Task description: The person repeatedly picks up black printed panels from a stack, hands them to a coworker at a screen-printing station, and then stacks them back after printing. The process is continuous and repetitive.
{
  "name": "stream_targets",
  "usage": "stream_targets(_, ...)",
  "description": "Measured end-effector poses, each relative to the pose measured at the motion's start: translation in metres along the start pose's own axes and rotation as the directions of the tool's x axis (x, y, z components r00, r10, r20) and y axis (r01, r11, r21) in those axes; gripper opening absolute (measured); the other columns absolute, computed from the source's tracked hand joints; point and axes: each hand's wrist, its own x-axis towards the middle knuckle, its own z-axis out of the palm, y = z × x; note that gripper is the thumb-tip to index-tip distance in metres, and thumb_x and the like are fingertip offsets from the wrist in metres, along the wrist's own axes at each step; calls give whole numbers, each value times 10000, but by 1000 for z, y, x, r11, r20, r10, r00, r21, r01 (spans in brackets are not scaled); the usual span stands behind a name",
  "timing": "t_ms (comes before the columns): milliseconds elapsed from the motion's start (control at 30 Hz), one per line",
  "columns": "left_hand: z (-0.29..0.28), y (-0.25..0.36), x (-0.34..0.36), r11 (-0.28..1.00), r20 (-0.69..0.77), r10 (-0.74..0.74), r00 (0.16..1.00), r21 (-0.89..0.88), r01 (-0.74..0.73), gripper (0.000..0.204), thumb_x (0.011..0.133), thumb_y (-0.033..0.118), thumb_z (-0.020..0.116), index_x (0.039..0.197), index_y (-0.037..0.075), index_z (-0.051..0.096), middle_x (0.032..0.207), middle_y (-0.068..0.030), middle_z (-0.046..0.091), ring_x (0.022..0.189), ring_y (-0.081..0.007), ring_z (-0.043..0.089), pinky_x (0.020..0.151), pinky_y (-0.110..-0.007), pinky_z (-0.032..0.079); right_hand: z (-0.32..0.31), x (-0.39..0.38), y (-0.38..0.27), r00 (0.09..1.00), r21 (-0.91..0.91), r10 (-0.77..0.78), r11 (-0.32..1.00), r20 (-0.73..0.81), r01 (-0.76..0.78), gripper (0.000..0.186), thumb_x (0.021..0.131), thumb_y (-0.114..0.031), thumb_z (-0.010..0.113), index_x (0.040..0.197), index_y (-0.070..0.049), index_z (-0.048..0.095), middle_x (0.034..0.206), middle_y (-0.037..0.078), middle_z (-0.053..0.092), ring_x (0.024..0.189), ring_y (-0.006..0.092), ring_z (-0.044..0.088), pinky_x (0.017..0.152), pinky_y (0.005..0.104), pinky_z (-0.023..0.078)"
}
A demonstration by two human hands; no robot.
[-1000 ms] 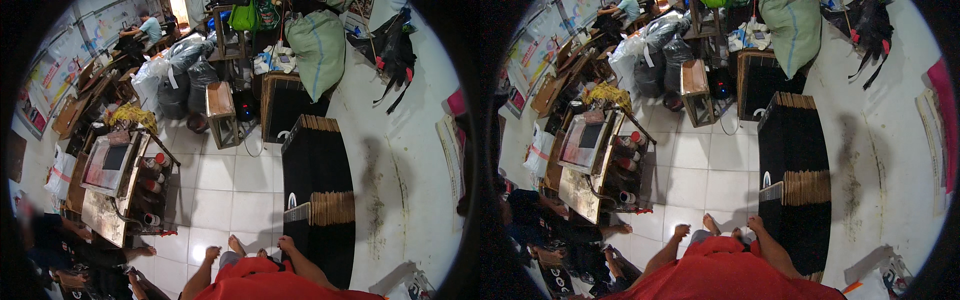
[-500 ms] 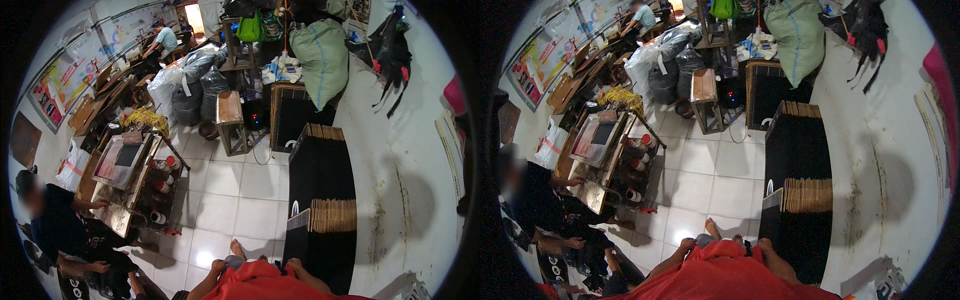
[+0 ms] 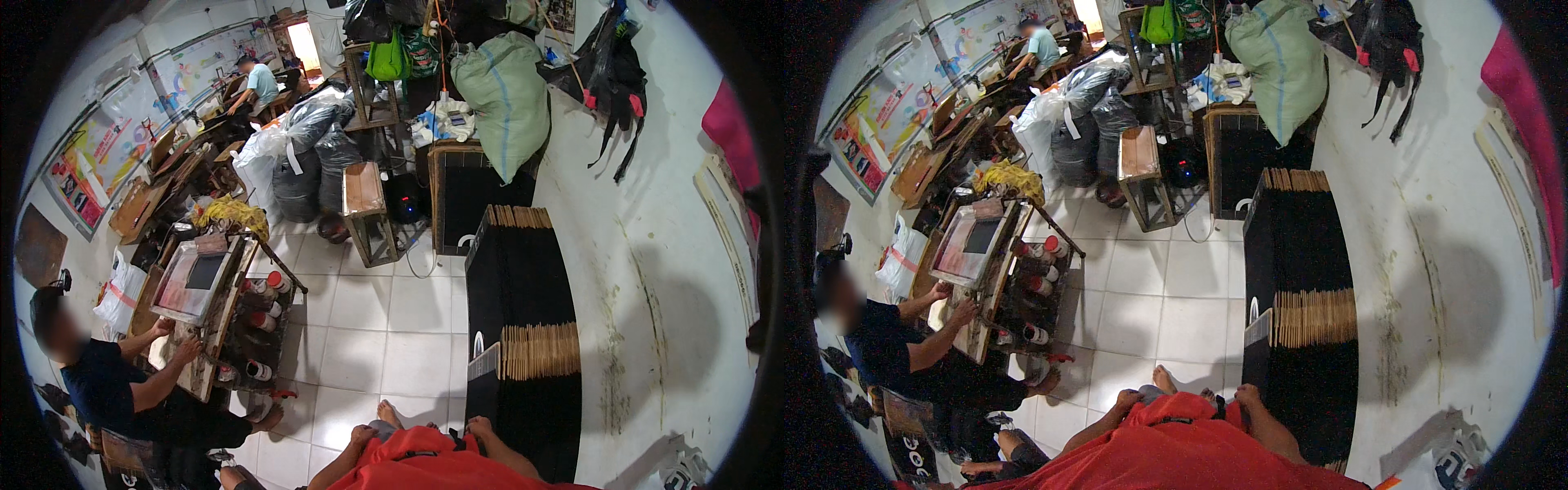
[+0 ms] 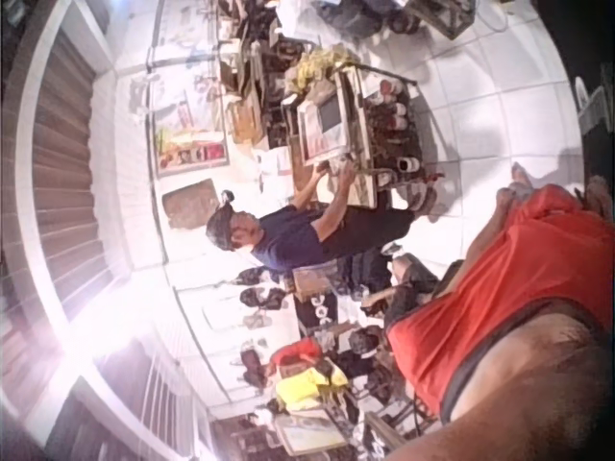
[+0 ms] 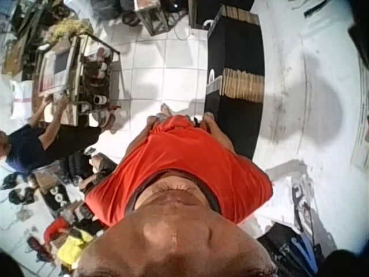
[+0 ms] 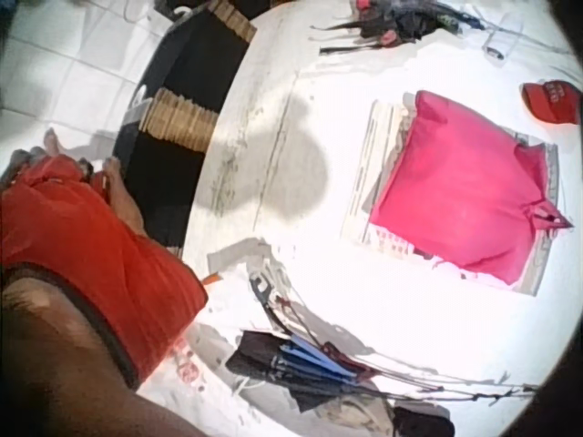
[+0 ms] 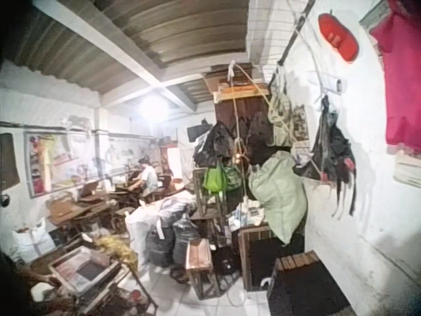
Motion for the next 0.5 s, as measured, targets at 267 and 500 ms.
stream_targets(267, -6, -9, -3, 987, -71, 58, 996, 151, -47, 384, 721, 345, 667, 922, 18, 682, 841, -117, 679, 753, -196, 642, 713, -311, 507, -12, -37, -15, 995, -248, -96, 964, 2, 93, 317, 634, -175, 716, 934, -82, 670, 904, 106, 667, 846, 213, 636, 752, 317, 502)
stream_targets(500, -6, -27, 13, 995, -46, 4, 999, 97, 1, 404, 695, 318, 668, 910, -24, 661, 864, -171, 664, 797, -239, 639, 718, -324, 497, -10, -34, -14, 982, -167, -186, 968, 29, 188, 167, 693, -132, 590, 816, -61, 678, 794, 125, 664, 724, 257, 648, 639, 362, 514)
